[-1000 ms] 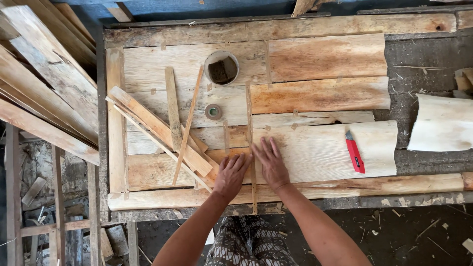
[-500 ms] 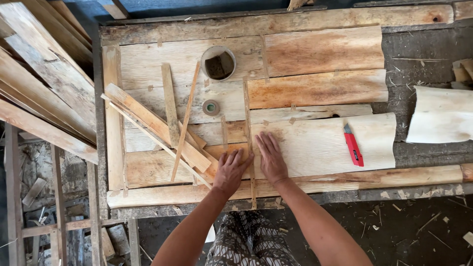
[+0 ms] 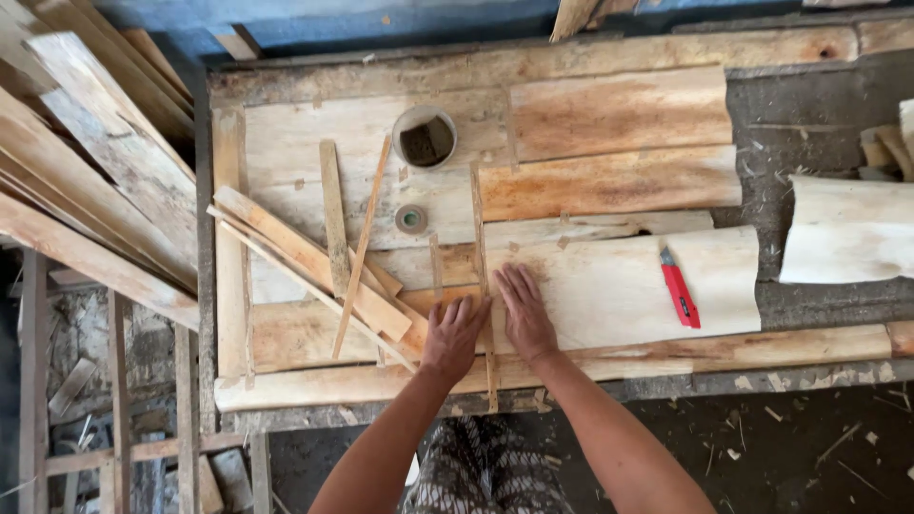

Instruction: Assembling and gluing thin wood strips and veneers onto a larger wooden panel using a utility knife and adhesive.

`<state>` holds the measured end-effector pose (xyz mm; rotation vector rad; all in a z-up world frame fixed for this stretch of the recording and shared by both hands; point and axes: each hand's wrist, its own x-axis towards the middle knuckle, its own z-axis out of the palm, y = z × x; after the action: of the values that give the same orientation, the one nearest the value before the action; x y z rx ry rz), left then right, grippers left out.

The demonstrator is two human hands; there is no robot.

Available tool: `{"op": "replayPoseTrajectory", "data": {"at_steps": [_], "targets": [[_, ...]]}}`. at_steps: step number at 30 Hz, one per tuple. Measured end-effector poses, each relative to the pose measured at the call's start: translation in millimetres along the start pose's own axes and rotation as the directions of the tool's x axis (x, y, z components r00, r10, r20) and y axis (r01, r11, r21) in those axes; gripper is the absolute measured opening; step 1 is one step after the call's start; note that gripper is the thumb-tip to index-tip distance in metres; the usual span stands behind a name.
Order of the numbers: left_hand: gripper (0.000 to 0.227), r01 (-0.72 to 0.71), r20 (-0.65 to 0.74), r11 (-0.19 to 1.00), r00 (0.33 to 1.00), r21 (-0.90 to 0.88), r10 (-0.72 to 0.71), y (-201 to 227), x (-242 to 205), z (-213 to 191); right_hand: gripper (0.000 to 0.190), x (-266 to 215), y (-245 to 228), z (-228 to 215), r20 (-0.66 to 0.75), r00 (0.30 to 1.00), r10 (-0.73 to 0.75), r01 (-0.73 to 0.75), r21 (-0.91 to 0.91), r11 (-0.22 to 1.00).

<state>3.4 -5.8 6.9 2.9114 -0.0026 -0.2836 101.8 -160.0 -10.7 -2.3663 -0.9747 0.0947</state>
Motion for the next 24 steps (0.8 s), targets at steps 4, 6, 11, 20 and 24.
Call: {"op": "replayPoseTrajectory", "data": {"at_steps": [4,6,11,20,24], "targets": [[0.084,-0.004,-0.008,0.999,1.0,-0.035,0.003,-0.8,-6.2,14.8,0.069,1.5,-0.5,-2.1,0.015,1.0,0.016,-0.016,-0.004,1.0],[0.078,0.01,-0.054,0.997,0.998,-0.075,-0.014,-2.1,-7.7,10.1,0.066,-0.7,2.5,4.6,0.024,0.999,0.023,-0.022,-0.044,0.999],[0.073,0.007,-0.069,0.991,0.997,-0.134,-0.016,-3.9,-4.1,0.2,0.063,1.1,1.4,3.9,0.028,0.999,0.043,-0.041,-0.066,0.997],[0.037,0.054,-0.293,0.927,0.94,-0.372,-0.172,0.1,4.2,8.7,0.063,2.7,-0.8,0.4,0.04,0.998,0.045,-0.042,-0.077,0.996],[0.026,0.109,-0.345,0.858,0.885,-0.501,-0.313,2.6,9.0,11.1,0.064,2.8,-1.6,-2.6,0.055,0.997,0.051,-0.047,-0.074,0.996]]}}
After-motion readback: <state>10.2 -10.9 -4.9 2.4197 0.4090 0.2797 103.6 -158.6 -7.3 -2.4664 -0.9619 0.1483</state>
